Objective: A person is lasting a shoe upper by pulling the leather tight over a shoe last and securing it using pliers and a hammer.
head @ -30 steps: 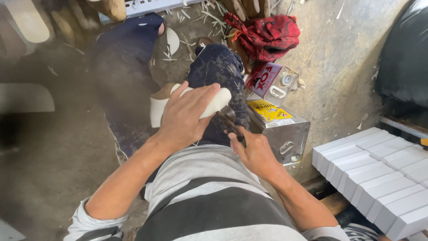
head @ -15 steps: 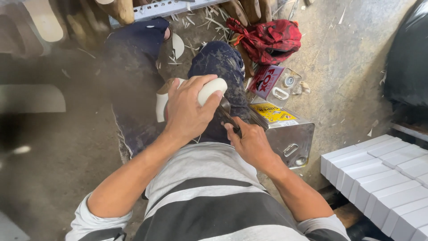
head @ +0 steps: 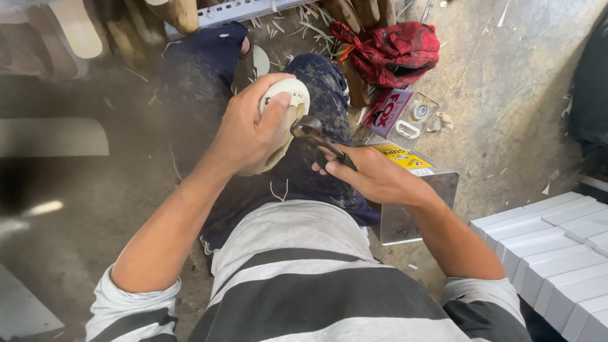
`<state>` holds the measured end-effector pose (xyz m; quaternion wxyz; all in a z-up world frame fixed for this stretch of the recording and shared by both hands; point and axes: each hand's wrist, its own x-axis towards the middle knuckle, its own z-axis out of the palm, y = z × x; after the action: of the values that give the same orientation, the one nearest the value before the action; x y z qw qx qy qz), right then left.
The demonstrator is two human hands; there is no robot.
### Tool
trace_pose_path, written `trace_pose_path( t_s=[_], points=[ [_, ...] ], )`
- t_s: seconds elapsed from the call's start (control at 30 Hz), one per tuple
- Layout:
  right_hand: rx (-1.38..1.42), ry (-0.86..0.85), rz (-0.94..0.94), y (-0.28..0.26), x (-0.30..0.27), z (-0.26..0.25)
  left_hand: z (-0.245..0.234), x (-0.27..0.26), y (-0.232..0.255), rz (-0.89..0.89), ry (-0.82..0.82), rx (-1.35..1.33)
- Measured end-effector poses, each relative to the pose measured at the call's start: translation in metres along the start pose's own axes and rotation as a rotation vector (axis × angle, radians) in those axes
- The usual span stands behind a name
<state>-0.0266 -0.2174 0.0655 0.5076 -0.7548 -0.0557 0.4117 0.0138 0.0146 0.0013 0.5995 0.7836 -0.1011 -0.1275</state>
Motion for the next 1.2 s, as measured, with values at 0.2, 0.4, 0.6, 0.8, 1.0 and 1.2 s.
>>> trace_pose_path(
  t_s=[0.2, 0.4, 0.6, 0.8, 1.0, 1.2],
  points=[
    [-0.052, -0.058, -0.062, 0.010, 0.019, -0.021, -0.001, 0.000, 0.005, -0.018, -0.032, -0.015],
    [-0.084, -0.125, -0.094, -0.003, 0.027, -0.038, -0.002, 0.000, 0.007, -0.056, -0.045, -0.022],
    [0.096, -0.104, -0.068, 0.025, 0.022, -0.026, -0.001, 0.001, 0.005, -0.065, -0.048, 0.008],
    [-0.003, 0.091, 0.014, 0.022, 0.005, 0.014, 0.006, -0.006, 0.004, -0.088, -0.041, 0.011],
    [-0.165, 0.096, 0.073, 0.023, -0.021, 0.021, 0.023, -0.025, -0.002, 0.026, -0.033, 0.137],
    [-0.104, 0.042, 0.081, 0.032, -0.021, 0.026, 0.029, -0.032, -0.001, 0.087, -0.037, 0.170]
  ],
)
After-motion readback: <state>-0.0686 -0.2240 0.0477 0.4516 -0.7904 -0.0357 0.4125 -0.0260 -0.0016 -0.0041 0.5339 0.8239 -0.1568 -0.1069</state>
